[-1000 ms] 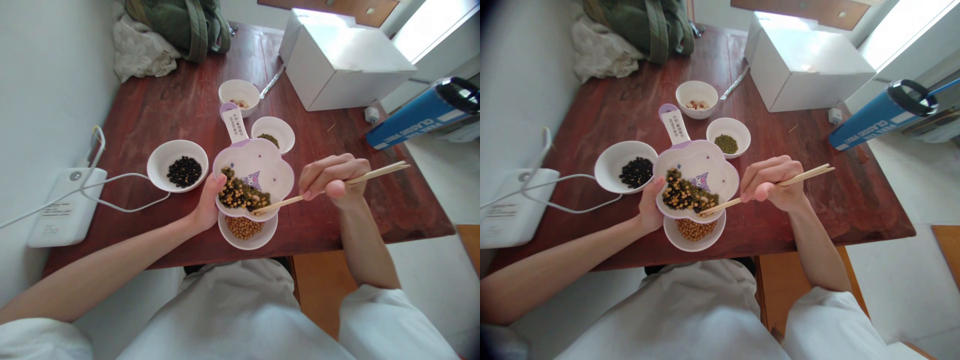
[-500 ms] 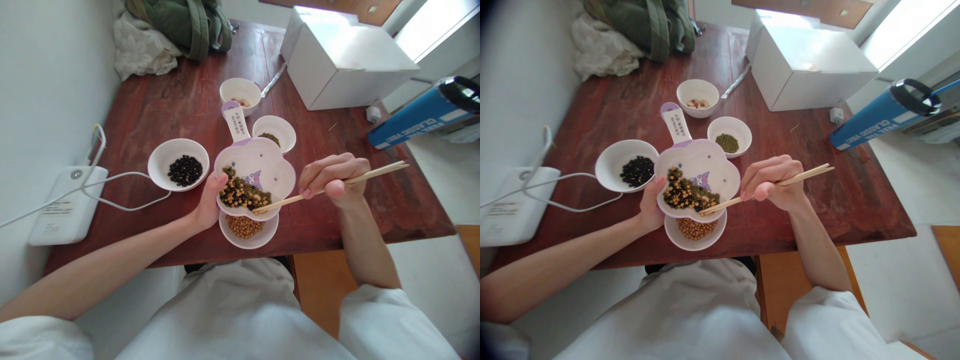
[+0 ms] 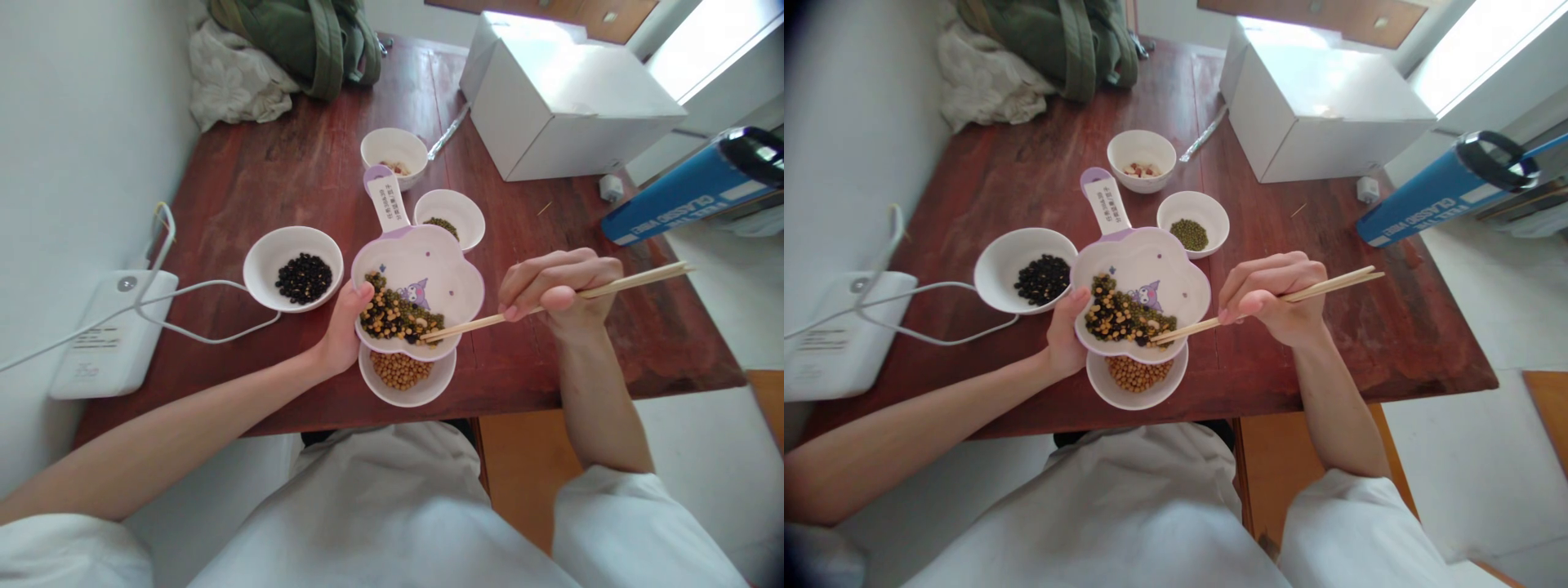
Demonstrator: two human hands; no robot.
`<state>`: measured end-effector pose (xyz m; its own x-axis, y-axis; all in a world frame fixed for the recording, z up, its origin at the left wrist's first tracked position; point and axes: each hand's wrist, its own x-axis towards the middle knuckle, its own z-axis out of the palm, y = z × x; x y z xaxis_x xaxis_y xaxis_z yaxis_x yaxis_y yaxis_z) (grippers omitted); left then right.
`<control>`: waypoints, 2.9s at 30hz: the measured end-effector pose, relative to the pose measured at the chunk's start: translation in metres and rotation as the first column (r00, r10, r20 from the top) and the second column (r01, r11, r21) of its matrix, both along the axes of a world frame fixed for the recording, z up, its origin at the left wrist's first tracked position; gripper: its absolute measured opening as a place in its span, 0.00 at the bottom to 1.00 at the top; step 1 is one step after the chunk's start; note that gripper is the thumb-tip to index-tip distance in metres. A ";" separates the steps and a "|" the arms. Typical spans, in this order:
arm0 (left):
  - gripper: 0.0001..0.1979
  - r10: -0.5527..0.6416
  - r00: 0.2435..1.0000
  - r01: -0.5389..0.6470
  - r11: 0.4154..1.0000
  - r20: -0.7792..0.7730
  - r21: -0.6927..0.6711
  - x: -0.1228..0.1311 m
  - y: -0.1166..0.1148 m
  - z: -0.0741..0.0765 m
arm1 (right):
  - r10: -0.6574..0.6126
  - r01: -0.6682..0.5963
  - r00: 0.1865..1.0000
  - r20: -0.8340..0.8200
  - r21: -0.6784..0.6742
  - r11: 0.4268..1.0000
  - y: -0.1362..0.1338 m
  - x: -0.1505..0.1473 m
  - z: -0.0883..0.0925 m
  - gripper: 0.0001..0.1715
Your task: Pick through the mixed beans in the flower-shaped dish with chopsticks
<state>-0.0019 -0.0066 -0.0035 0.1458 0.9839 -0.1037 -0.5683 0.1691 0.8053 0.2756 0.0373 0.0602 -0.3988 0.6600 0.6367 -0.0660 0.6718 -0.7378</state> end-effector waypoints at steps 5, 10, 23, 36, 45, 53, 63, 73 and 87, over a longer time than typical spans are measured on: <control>0.28 0.007 1.000 -0.007 1.000 -0.002 -0.001 0.000 0.001 -0.003 | 0.037 -0.036 0.999 0.010 -0.031 0.999 -0.002 -0.004 0.002 0.27; 0.28 0.001 1.000 -0.001 1.000 0.018 -0.010 0.001 0.002 0.000 | 0.064 -0.064 0.998 -0.003 -0.023 0.998 0.000 -0.004 0.001 0.26; 0.29 0.008 1.000 -0.008 1.000 0.002 0.023 0.000 0.001 -0.001 | 0.129 -0.129 0.991 -0.020 -0.019 0.991 0.003 -0.004 -0.003 0.27; 0.28 0.003 1.000 -0.003 1.000 0.015 0.011 0.001 0.001 0.000 | 0.181 -0.182 0.982 -0.055 -0.030 0.983 0.006 -0.006 -0.010 0.20; 0.28 0.051 0.999 -0.051 0.998 -0.011 -0.023 0.001 0.001 -0.005 | -0.061 0.054 0.989 -0.131 -0.059 0.997 0.008 -0.004 -0.022 0.35; 0.31 0.069 0.998 -0.069 0.997 -0.011 -0.029 -0.001 0.002 -0.008 | -0.111 0.102 0.984 -0.140 -0.072 0.992 0.010 -0.003 -0.029 0.37; 0.29 0.040 0.999 -0.041 0.999 -0.018 -0.007 0.000 0.001 -0.003 | -0.096 0.090 0.991 -0.091 -0.065 0.994 0.012 -0.004 -0.028 0.43; 0.27 0.053 0.998 -0.053 0.999 -0.023 -0.006 0.000 0.002 -0.002 | -0.180 0.171 0.972 -0.150 -0.072 0.983 0.009 -0.004 -0.029 0.38; 0.27 0.011 0.999 -0.011 1.000 -0.036 -0.007 -0.001 0.000 -0.003 | -0.176 0.177 0.966 -0.188 -0.008 0.984 0.011 -0.010 -0.025 0.43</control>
<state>-0.0028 -0.0066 -0.0064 0.1309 0.9846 -0.1161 -0.5409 0.1691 0.8239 0.2652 0.0480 0.0349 -0.1495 0.7032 0.6951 -0.0821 0.6918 -0.7174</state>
